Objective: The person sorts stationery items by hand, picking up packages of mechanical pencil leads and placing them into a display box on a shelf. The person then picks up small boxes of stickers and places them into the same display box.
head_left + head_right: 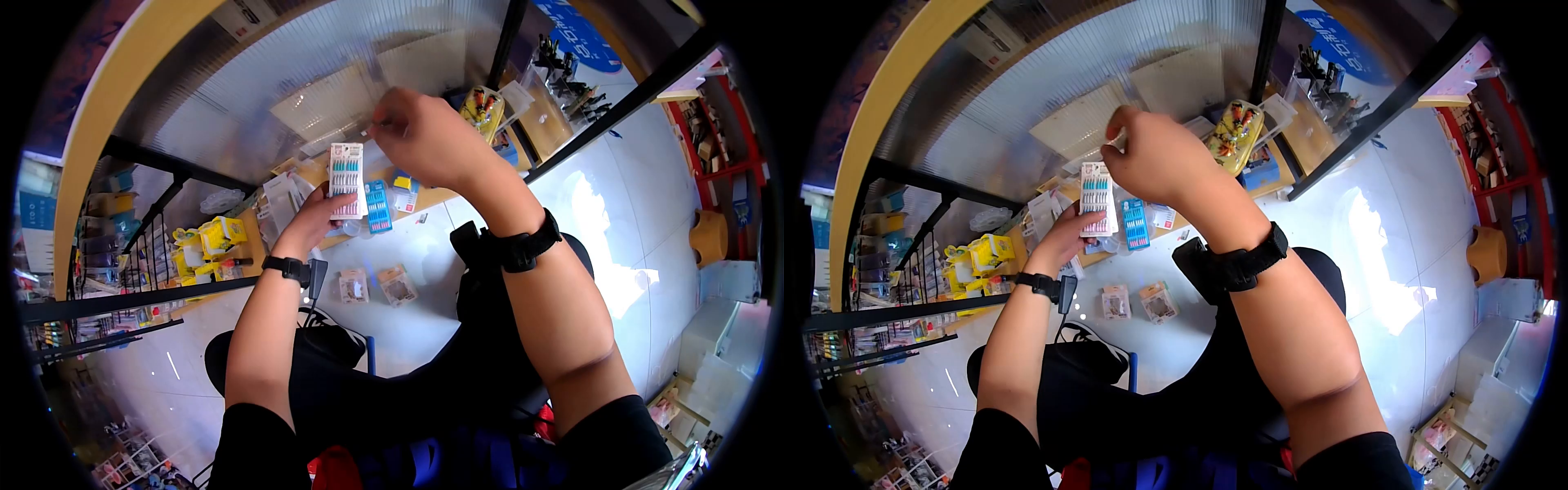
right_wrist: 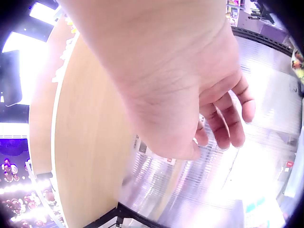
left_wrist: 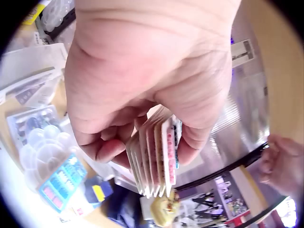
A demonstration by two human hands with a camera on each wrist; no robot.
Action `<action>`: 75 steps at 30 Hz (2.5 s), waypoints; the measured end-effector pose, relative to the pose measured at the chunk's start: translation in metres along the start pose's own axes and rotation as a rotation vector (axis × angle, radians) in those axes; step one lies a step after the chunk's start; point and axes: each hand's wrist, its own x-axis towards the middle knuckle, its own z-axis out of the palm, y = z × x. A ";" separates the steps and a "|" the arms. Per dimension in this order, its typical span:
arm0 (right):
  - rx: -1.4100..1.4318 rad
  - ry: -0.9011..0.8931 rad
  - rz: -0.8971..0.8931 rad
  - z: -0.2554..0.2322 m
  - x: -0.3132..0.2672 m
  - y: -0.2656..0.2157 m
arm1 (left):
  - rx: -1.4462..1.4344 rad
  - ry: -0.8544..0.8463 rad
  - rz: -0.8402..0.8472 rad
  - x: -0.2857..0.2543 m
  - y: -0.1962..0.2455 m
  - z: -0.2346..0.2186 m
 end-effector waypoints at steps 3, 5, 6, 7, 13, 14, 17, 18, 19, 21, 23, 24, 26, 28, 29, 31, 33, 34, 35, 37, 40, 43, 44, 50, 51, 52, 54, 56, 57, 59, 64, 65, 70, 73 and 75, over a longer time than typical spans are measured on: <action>-0.021 -0.016 0.191 0.008 0.000 -0.009 | -0.144 -0.100 0.073 -0.046 0.040 0.014; 0.137 -0.176 0.224 0.024 0.001 -0.008 | -0.222 -0.230 0.159 -0.082 0.065 0.028; 0.269 -0.284 0.192 0.022 -0.002 -0.026 | -0.245 -0.237 0.182 -0.094 0.068 0.028; 0.336 -0.313 0.153 0.028 -0.003 -0.033 | -0.242 -0.229 0.199 -0.108 0.073 0.031; 0.857 -0.184 0.019 0.074 -0.009 -0.051 | -0.282 -0.159 0.350 -0.163 0.088 0.030; 0.906 -0.187 0.025 0.077 -0.009 -0.051 | -0.238 -0.160 0.388 -0.165 0.086 0.029; 0.928 -0.226 0.094 0.064 -0.014 -0.068 | -0.397 -0.166 0.391 -0.170 0.085 0.022; 0.877 -0.232 0.082 0.065 -0.013 -0.065 | -0.450 -0.234 0.350 -0.172 0.088 0.018; 0.879 -0.228 0.077 0.066 -0.013 -0.063 | -0.444 -0.236 0.352 -0.172 0.088 0.014; 0.944 -0.209 0.122 0.071 -0.015 -0.063 | -0.571 -0.251 0.321 -0.167 0.083 0.008; 0.966 -0.200 0.146 0.078 -0.015 -0.061 | -0.528 -0.264 0.331 -0.163 0.078 0.004; 0.982 -0.178 0.148 0.080 -0.016 -0.061 | -0.534 -0.271 0.355 -0.162 0.077 0.005; 0.998 -0.157 0.153 0.083 -0.016 -0.060 | -0.526 -0.265 0.412 -0.165 0.075 0.009; 0.957 -0.136 0.208 0.082 -0.015 -0.058 | -0.470 -0.219 0.440 -0.168 0.076 0.015; 0.957 -0.136 0.209 0.084 -0.016 -0.057 | -0.412 -0.173 0.468 -0.168 0.077 0.016; 1.013 -0.138 0.077 0.091 -0.018 -0.055 | -0.372 -0.174 0.464 -0.170 0.076 0.016; 1.022 -0.144 0.077 0.092 -0.020 -0.054 | -0.332 -0.176 0.460 -0.171 0.075 0.016; 1.029 -0.152 0.075 0.092 -0.020 -0.054 | -0.367 -0.169 0.471 -0.170 0.072 0.017; 1.030 -0.150 0.076 0.091 -0.021 -0.055 | -0.403 -0.161 0.482 -0.169 0.071 0.018; 1.035 -0.120 0.088 0.089 -0.024 -0.059 | -0.453 -0.178 0.480 -0.169 0.073 0.018; 1.073 -0.065 0.086 0.089 -0.025 -0.057 | -0.495 -0.193 0.492 -0.168 0.073 0.020; 0.978 -0.002 0.058 0.091 -0.025 -0.050 | -0.470 -0.131 0.543 -0.166 0.072 0.026; 0.978 -0.001 0.059 0.090 -0.025 -0.049 | -0.453 -0.069 0.579 -0.165 0.072 0.028; 0.839 0.039 0.073 0.089 -0.025 -0.045 | -0.376 -0.016 0.603 -0.162 0.070 0.028; 0.907 0.021 0.115 0.088 -0.026 -0.044 | -0.376 -0.016 0.602 -0.162 0.069 0.027; 0.975 0.004 0.157 0.087 -0.026 -0.045 | -0.420 -0.039 0.605 -0.162 0.068 0.026; 1.010 -0.055 0.222 0.080 -0.027 -0.052 | -0.416 -0.019 0.618 -0.164 0.068 0.030; 1.044 -0.114 0.285 0.078 -0.027 -0.054 | -0.434 -0.037 0.614 -0.164 0.067 0.027; 1.093 -0.142 0.306 0.079 -0.026 -0.053 | -0.452 -0.056 0.609 -0.163 0.067 0.025; 1.141 -0.171 0.326 0.080 -0.027 -0.054 | -0.442 -0.042 0.587 -0.162 0.067 0.025; 1.221 -0.281 0.360 0.079 -0.029 -0.058 | -0.433 -0.037 0.562 -0.164 0.070 0.027; 1.221 -0.282 0.360 0.079 -0.029 -0.059 | -0.508 -0.062 0.585 -0.165 0.072 0.030; 1.215 -0.296 0.376 0.080 -0.030 -0.060 | -0.446 -0.089 0.576 -0.164 0.073 0.029; 1.191 -0.277 0.383 0.080 -0.031 -0.061 | -0.416 -0.059 0.577 -0.163 0.073 0.031; 1.207 -0.281 0.377 0.080 -0.031 -0.061 | -0.373 -0.012 0.596 -0.159 0.068 0.030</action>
